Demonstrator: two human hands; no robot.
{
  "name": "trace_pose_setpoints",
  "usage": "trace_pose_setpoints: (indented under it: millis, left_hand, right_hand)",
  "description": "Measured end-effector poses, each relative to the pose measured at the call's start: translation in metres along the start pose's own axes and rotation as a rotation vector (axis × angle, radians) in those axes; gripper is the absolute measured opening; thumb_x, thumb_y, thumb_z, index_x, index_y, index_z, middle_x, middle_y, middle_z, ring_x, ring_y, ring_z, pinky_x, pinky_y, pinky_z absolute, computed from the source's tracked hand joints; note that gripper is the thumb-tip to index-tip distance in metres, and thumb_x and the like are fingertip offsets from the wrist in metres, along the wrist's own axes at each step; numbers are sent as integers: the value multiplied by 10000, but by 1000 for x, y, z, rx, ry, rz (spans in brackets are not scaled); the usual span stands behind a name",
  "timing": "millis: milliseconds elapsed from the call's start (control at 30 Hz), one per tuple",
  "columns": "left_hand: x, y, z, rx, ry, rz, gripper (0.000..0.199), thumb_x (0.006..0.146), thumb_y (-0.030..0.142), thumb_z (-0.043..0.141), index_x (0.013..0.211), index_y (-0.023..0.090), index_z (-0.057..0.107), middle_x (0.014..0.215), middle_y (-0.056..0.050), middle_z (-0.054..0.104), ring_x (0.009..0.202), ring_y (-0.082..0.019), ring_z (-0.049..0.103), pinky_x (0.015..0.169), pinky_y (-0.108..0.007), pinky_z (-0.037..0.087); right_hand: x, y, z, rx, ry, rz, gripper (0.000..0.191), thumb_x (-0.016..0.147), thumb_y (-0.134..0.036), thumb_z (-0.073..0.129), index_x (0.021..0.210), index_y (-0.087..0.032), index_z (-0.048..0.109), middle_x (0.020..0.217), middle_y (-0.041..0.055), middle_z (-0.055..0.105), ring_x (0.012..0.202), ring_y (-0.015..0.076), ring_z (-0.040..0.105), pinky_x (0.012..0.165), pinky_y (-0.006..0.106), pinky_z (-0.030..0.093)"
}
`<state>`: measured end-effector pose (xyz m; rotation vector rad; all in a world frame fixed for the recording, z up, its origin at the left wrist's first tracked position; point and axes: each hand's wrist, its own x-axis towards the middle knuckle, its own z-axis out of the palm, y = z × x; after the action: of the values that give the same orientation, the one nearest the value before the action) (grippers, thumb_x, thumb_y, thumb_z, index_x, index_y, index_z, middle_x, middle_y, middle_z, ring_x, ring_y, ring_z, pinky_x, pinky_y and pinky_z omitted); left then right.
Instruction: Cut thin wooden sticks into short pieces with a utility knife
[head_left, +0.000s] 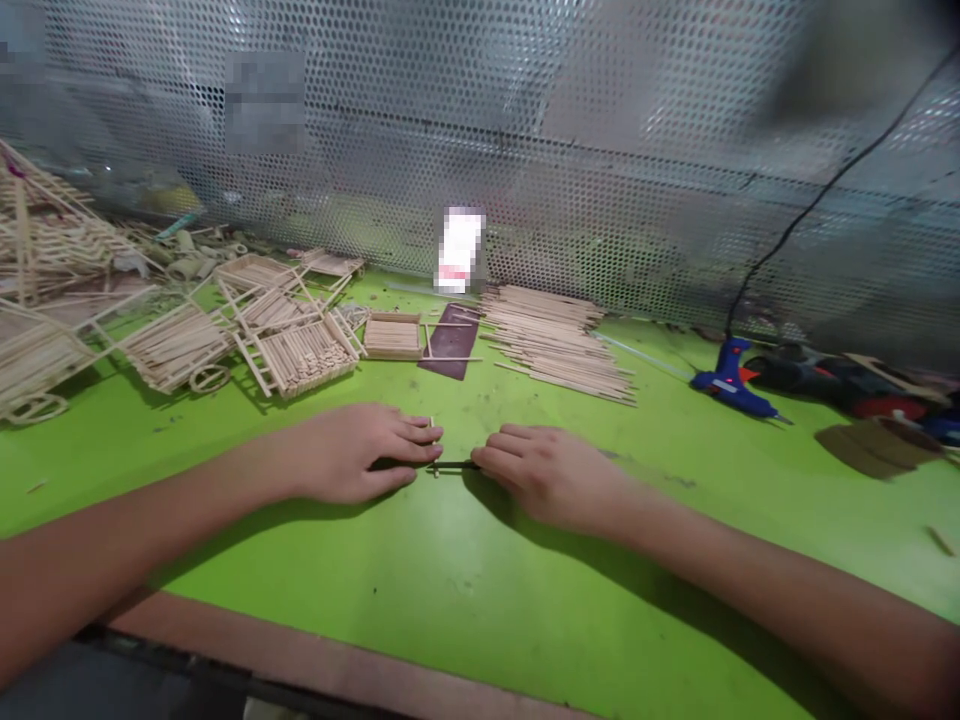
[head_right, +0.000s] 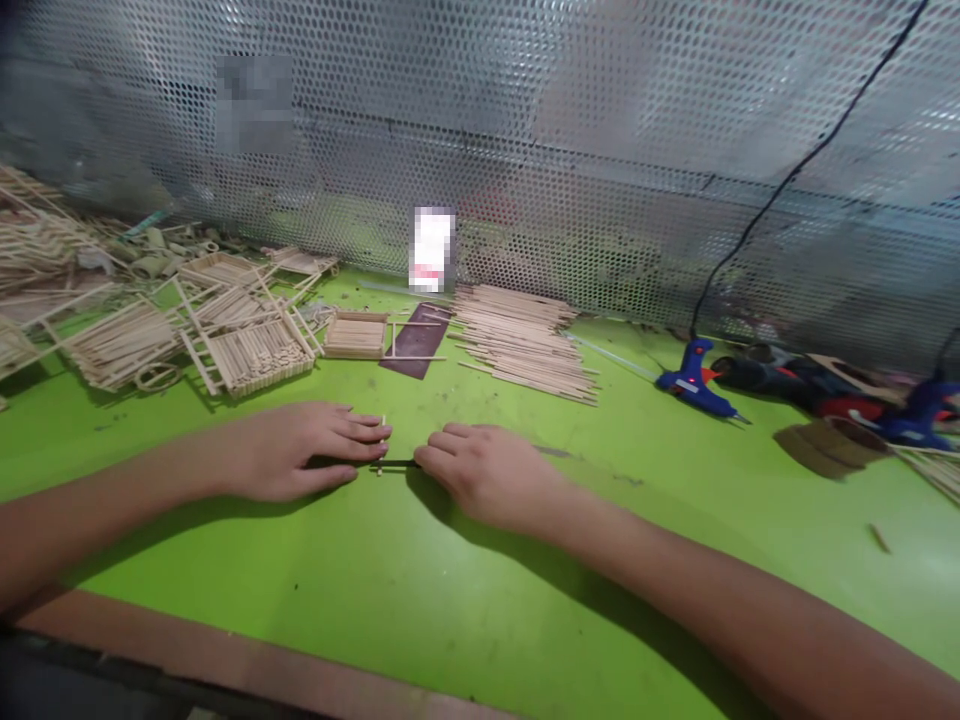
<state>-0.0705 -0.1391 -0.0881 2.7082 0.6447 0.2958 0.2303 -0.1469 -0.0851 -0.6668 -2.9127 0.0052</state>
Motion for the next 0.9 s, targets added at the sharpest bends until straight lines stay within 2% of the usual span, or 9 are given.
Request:
trace_pose_setpoints:
  millis: [233, 467, 667, 800, 900]
  left_hand:
    - [-2, -6, -2, -15, -16, -19, 383, 1052, 268, 565, 1421, 275, 669, 1526, -36, 602, 1408, -231, 594, 1196, -414, 474]
    - [2, -3, 2, 0, 41, -85, 395, 986, 229, 583, 1356, 192, 718, 1442, -68, 674, 1325, -245, 660, 1149, -423, 530]
    - [1, -3, 6, 18, 66, -38, 421, 1009, 262, 580, 1417, 204, 665, 1457, -70, 668, 1351, -243, 635, 1166, -425, 493]
    - [5, -2, 10, 110, 138, -10, 318, 1015, 288, 560, 1262, 155, 711, 1360, -126, 719, 1185, -273, 693, 1026, -448, 535]
    - [13, 1, 16, 224, 196, 35, 228, 1026, 275, 537, 1114, 152, 707, 1111, -107, 765, 960, -240, 686, 889, -405, 520]
  right_hand:
    - [4, -1, 1, -10, -15, -10, 193, 989, -72, 530, 1094, -154, 670, 878, 48, 694, 777, 179, 589, 703, 296, 413]
    - [7, 1, 1, 0, -14, -11, 157, 1021, -102, 539, 1086, -145, 676, 862, 41, 678, 761, 181, 571, 682, 307, 410]
    - [5, -1, -1, -7, -28, -9, 163, 1004, -89, 543, 1076, -154, 674, 881, 45, 683, 778, 189, 568, 689, 317, 411]
    - [6, -1, -1, -7, -42, -14, 172, 989, -65, 534, 1069, -151, 659, 872, 46, 671, 781, 186, 563, 693, 310, 413]
    - [7, -2, 1, -14, -35, -8, 155, 986, -69, 543, 1053, -152, 655, 851, 37, 657, 765, 183, 551, 685, 309, 405]
